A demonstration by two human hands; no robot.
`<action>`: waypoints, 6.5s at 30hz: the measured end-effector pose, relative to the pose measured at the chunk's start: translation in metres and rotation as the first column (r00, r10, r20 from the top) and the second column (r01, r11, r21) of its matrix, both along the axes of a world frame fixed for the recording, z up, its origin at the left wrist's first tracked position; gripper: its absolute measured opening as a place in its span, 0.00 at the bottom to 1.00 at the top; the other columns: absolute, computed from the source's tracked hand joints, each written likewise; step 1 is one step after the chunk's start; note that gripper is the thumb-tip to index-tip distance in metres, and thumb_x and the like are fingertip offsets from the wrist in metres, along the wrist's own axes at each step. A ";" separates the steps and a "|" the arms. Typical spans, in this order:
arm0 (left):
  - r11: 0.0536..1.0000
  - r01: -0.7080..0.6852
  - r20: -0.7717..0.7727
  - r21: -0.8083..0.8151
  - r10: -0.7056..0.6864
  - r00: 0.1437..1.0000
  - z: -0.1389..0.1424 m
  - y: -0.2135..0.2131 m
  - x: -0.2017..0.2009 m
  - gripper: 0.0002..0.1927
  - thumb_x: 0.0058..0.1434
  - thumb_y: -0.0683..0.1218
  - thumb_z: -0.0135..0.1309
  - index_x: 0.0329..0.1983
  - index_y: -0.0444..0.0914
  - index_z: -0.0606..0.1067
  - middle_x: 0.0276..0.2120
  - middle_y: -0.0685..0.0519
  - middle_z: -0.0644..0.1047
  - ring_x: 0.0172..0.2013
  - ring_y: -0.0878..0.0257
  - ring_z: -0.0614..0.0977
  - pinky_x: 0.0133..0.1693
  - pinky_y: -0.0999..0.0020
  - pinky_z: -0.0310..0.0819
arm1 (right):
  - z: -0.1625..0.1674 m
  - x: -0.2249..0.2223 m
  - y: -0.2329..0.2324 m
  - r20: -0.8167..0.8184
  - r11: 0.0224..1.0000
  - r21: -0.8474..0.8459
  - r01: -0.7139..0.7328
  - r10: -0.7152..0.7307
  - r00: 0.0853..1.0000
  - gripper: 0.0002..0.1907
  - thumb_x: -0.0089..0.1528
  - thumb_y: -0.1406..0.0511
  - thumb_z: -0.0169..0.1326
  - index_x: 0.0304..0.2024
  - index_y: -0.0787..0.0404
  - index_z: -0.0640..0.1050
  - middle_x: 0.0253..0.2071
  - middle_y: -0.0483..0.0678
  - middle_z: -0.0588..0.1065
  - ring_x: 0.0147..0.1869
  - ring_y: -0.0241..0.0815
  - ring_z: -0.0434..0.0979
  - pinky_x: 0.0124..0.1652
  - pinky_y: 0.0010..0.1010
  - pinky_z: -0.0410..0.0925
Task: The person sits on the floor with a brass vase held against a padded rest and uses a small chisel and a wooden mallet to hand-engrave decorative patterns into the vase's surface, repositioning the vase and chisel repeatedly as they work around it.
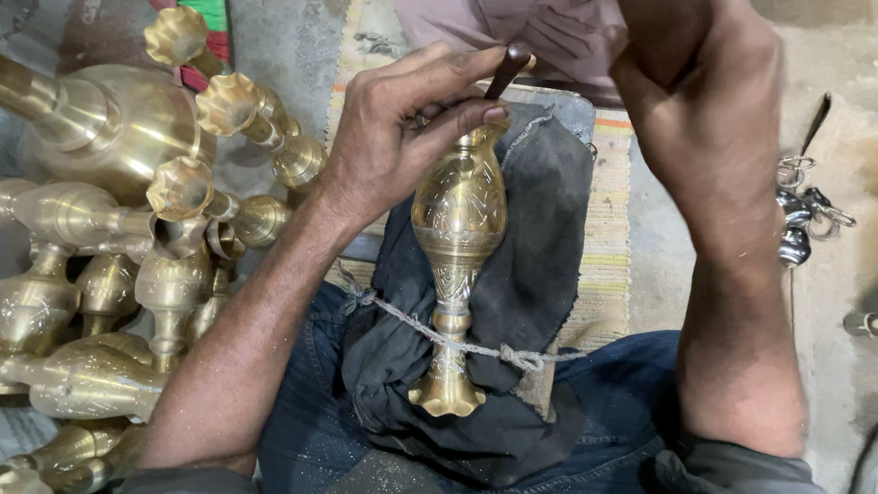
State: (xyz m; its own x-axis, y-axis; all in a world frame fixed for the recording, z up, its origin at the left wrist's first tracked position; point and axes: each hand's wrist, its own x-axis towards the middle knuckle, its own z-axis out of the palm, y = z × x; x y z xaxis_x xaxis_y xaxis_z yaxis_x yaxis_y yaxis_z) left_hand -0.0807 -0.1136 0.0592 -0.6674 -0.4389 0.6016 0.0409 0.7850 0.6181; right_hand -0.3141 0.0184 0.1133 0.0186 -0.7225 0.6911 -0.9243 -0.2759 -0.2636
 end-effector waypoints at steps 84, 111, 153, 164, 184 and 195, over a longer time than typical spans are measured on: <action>0.825 -0.016 -0.214 0.565 0.166 0.963 -0.020 0.080 0.023 0.22 0.68 0.37 0.62 0.64 0.36 0.75 0.44 0.50 0.84 0.45 0.67 0.86 0.49 0.73 0.83 | -0.032 0.011 -0.010 0.388 0.824 0.546 -0.148 -0.092 0.917 0.25 0.61 0.57 0.67 0.48 0.70 0.75 0.36 0.55 0.79 0.37 0.44 0.80 0.35 0.36 0.72; 0.992 -0.112 -0.122 0.055 0.118 0.985 -0.017 0.077 0.025 0.17 0.64 0.41 0.68 0.56 0.37 0.78 0.37 0.54 0.81 0.33 0.67 0.84 0.33 0.69 0.78 | 0.024 0.027 0.055 -0.101 0.994 0.104 0.039 -0.028 0.995 0.14 0.63 0.72 0.60 0.50 0.61 0.74 0.46 0.48 0.73 0.49 0.47 0.73 0.49 0.34 0.64; 0.991 -0.120 -0.113 0.051 0.125 0.986 -0.029 0.073 0.019 0.18 0.65 0.44 0.68 0.56 0.39 0.78 0.33 0.55 0.80 0.30 0.67 0.83 0.29 0.69 0.78 | 0.020 0.036 0.056 -0.171 0.979 0.169 0.113 -0.084 0.982 0.12 0.67 0.71 0.63 0.47 0.65 0.73 0.44 0.51 0.74 0.48 0.50 0.75 0.50 0.39 0.66; 0.989 -0.141 -0.076 0.051 0.144 0.987 -0.020 0.078 0.020 0.17 0.67 0.44 0.67 0.58 0.42 0.78 0.36 0.54 0.80 0.31 0.65 0.83 0.32 0.67 0.80 | 0.028 0.043 0.059 -0.511 0.964 0.072 0.257 -0.185 0.839 0.13 0.63 0.70 0.66 0.47 0.63 0.75 0.41 0.51 0.75 0.48 0.50 0.76 0.54 0.42 0.64; 0.990 -0.133 -0.083 0.037 0.135 0.987 -0.020 0.077 0.021 0.15 0.69 0.43 0.65 0.58 0.41 0.78 0.38 0.55 0.80 0.32 0.67 0.83 0.32 0.66 0.79 | 0.015 0.031 0.056 -0.034 0.967 0.205 0.149 -0.146 0.989 0.12 0.67 0.69 0.61 0.50 0.63 0.73 0.41 0.49 0.75 0.44 0.45 0.77 0.43 0.39 0.69; 0.993 -0.117 -0.136 -0.003 0.116 0.984 -0.024 0.077 0.020 0.15 0.72 0.46 0.64 0.58 0.49 0.74 0.40 0.56 0.79 0.34 0.69 0.84 0.34 0.72 0.82 | 0.022 0.036 0.053 -0.486 0.971 0.050 0.233 -0.180 0.855 0.15 0.59 0.71 0.68 0.43 0.65 0.75 0.37 0.53 0.77 0.40 0.50 0.77 0.42 0.44 0.68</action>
State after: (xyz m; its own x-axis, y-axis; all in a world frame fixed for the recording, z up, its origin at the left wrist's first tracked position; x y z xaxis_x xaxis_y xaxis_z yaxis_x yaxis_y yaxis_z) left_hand -0.0611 -0.0369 0.0350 -0.5240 -0.5017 0.6882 0.0320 0.7959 0.6045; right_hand -0.2780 0.0718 0.1350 0.1677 -0.8127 0.5580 -0.9767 -0.0602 0.2058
